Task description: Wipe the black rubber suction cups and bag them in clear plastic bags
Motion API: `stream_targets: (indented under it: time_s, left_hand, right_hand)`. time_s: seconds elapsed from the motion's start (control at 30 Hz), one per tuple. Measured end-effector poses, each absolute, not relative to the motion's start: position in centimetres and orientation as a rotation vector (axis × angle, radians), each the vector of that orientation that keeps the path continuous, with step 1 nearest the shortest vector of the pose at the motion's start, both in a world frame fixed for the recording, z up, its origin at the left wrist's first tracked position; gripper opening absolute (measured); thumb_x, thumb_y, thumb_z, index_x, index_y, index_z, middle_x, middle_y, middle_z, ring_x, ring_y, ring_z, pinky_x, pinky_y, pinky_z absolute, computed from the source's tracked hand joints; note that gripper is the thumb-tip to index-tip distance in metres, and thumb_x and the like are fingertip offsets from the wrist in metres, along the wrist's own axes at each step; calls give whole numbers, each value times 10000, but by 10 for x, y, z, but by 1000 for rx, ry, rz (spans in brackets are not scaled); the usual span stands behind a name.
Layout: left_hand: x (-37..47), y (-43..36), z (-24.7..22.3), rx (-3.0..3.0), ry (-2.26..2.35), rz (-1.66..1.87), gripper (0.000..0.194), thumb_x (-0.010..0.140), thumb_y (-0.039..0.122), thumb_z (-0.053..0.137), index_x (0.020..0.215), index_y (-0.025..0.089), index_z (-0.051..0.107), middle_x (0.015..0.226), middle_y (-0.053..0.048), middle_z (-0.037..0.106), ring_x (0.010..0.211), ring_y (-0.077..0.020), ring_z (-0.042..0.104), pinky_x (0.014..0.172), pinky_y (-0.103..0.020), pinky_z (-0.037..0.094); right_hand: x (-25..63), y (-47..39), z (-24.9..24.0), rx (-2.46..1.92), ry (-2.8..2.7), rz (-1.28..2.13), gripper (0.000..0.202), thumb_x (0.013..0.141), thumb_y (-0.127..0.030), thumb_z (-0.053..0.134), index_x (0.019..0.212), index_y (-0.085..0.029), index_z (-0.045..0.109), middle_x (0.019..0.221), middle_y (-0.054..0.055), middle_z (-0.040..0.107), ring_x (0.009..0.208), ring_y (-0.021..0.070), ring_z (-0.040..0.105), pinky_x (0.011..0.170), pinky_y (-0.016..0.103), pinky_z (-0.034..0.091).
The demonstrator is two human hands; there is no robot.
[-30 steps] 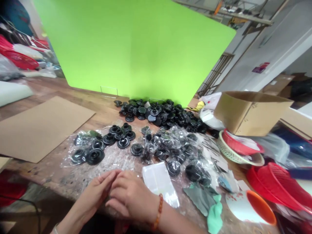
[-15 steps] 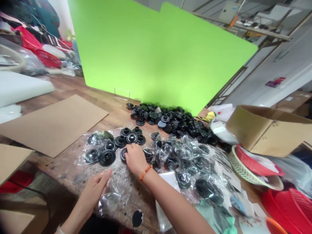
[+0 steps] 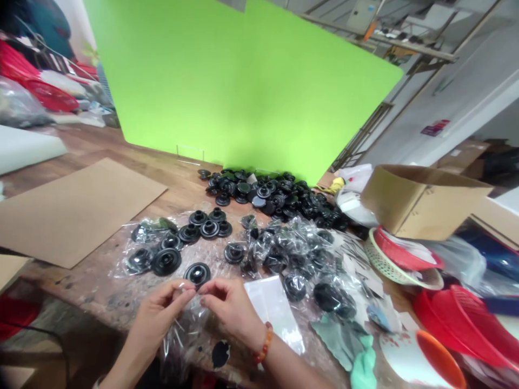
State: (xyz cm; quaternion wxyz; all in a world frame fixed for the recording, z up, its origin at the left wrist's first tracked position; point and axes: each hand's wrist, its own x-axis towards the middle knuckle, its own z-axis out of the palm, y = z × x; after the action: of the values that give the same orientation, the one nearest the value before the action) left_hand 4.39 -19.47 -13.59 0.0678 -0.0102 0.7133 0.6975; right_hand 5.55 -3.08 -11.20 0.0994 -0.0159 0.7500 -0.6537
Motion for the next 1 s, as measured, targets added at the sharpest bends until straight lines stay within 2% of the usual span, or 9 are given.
stream_targets:
  time_s: [0.17,0.27,0.37,0.5,0.63,0.77,0.83,0.9,1.0]
  left_hand:
    - [48,-181,-135,3,1969,1979,363,751,513,657,618,185,574,485,73,415,474,-96,351,473,-211,290]
    - [52,-178,-132,8,1567,2035,341,780,468,668,642,173,566,587,53,485,548,-94,416,536,-205,353]
    - [58,-181,-131,-67,1160,2169,263,818,400,662,711,179,568,690,32,537,613,-93,472,604,-212,399]
    - [64,-192,-133,38,962,2128,304,857,426,607,701,189,499,611,45,485,519,-72,396,512,-194,317]
    - [58,-211,-132,129,1221,1916,231,873,382,597,780,191,506,648,49,492,528,-68,376,514,-189,295]
    - [44,-232,-123,187,1729,1765,268,831,437,620,757,192,543,597,70,427,522,-83,343,496,-189,289]
    - [40,-239,-118,263,1961,1695,263,796,434,649,728,191,577,601,58,449,550,-104,386,515,-200,324]
    - [38,-241,-113,335,2102,1638,235,781,409,652,704,192,606,621,37,502,589,-130,446,554,-219,369]
    - [37,-240,-108,403,2253,1530,183,775,355,640,681,198,646,644,8,586,633,-166,522,600,-246,410]
  right_hand:
    - [66,-23,-112,29,1916,-2265,247,774,-366,694,676,-140,673,795,20,618,641,92,489,578,199,377]
    - [72,-18,-118,184,1398,-2452,320,710,-425,744,668,-140,604,700,-2,574,538,67,430,488,182,330]
    - [79,-14,-128,172,1164,-2424,383,693,-453,751,633,-169,500,564,-40,504,451,59,341,413,178,250]
    - [81,-6,-130,53,1261,-2250,403,723,-468,726,601,-172,482,480,-68,418,411,52,282,387,182,202]
    - [66,4,-119,-98,1590,-2116,501,847,-587,520,650,-137,616,548,-14,509,469,83,421,460,205,340]
    - [32,-1,-122,-304,2542,-1742,207,880,-238,526,879,-143,710,800,50,666,747,152,595,744,282,462]
    - [14,-11,-131,-544,2781,-1515,317,812,-66,519,1068,-166,677,1083,80,662,1002,180,590,924,314,429]
    - [0,-22,-140,-818,2767,-1285,416,796,-15,500,1152,-181,638,1217,89,607,1119,183,548,992,318,398]
    - [-9,-33,-140,-916,2752,-1126,333,818,-37,517,1087,-175,654,1107,84,629,1026,181,572,939,308,433]
